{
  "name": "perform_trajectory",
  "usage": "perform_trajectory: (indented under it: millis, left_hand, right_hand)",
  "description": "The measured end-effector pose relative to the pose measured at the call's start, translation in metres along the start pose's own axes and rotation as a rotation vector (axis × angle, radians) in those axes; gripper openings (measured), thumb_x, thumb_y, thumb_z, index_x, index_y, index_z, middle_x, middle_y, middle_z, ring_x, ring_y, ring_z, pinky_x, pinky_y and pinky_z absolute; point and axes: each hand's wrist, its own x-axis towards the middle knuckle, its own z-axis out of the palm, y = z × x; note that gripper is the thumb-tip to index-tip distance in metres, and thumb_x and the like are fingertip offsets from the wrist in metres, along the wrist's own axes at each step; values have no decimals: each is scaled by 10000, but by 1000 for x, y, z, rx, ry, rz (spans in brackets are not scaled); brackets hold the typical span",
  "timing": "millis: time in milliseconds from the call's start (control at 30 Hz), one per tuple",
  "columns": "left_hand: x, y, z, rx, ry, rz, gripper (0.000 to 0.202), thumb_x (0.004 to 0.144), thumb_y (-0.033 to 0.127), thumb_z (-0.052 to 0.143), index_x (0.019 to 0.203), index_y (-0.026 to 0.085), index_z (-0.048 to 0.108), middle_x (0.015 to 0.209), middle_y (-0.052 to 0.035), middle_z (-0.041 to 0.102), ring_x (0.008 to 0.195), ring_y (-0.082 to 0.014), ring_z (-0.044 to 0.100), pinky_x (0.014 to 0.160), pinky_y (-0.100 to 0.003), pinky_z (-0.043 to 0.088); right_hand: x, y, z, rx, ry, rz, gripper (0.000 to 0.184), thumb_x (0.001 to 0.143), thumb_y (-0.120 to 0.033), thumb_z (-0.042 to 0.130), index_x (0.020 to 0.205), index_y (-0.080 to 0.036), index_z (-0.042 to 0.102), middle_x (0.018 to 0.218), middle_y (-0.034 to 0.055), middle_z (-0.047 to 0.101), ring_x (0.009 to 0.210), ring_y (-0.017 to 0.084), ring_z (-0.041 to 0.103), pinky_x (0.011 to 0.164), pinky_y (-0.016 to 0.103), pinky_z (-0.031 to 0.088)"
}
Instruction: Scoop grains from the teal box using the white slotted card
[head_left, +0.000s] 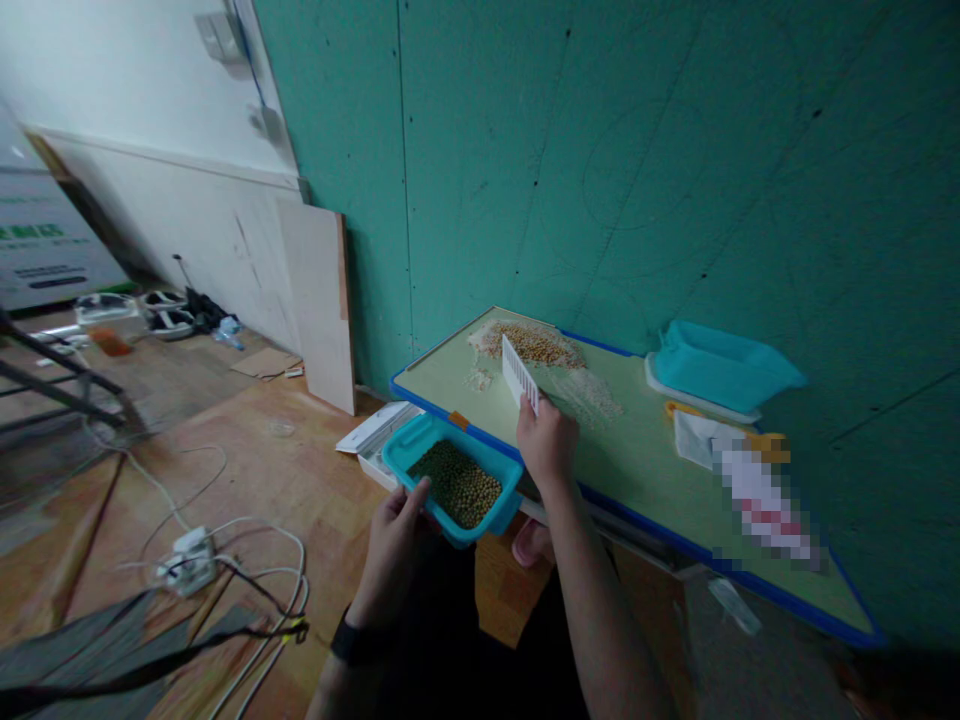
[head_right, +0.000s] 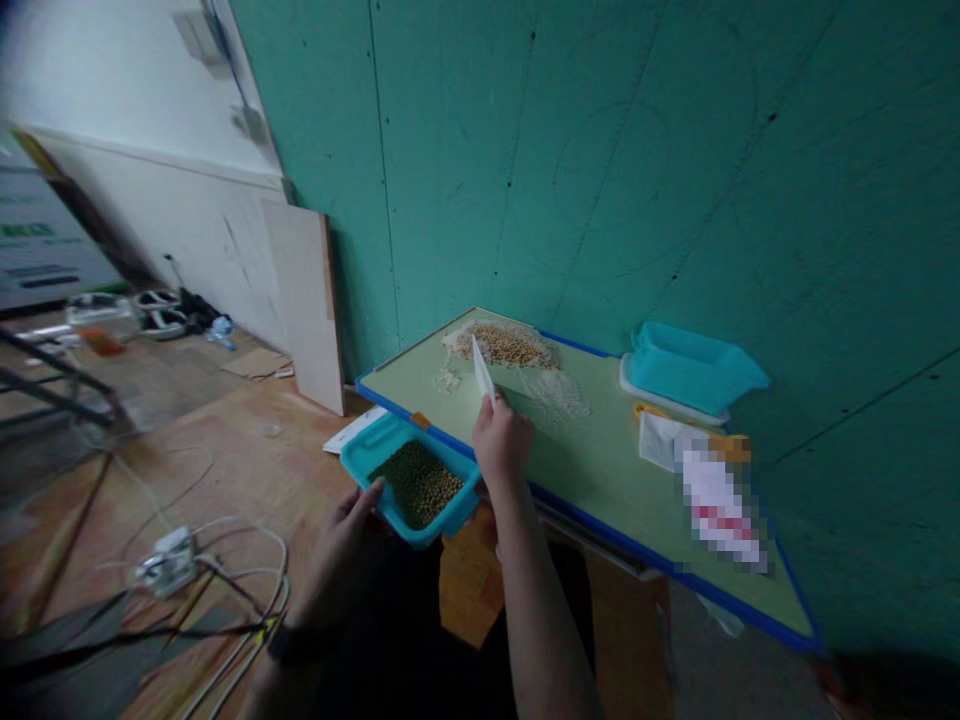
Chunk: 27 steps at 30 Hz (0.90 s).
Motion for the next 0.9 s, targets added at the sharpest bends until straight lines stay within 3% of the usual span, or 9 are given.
perform_trajectory:
  millis: [200,367,667,900]
  left_hand:
    - [1,-1,-2,29,-12,0,465,669,584,854,699,170,644,569,20,611,512,-129,557,511,-228,460]
    - [2,-1,-2,5,-41,21,436,683,550,859,712,167,652,581,22,612,507,-120,548,515,-227,459]
    - [9,-10,-9,8,-10,7,440,658,569,861,699,177,666,538,21,623,467,-132,562,481,-231,445]
    - [5,-9,-7,-16,-20,-35,422,683,547,858,746,173,673,545,25,616,467,-123,549,477,-221,419]
  right_hand:
    - [7,20,-4,14,47,187,271,966,-261,570,854,-94,752,813,203,759,653,215,660,601,285,314]
    - [6,14,-3,83,79,186,319,964,-311,575,769,-106,723,753,188,740,645,215,646,595,284,314]
    - [28,-14,16,175,-49,112,263,972,-286,583,887,-103,753,883,185,777,758,234,705,621,280,349]
    - [31,-13,14,137,-77,247,258,967,-251,577,928,-71,758,915,217,774,798,262,723,628,289,369]
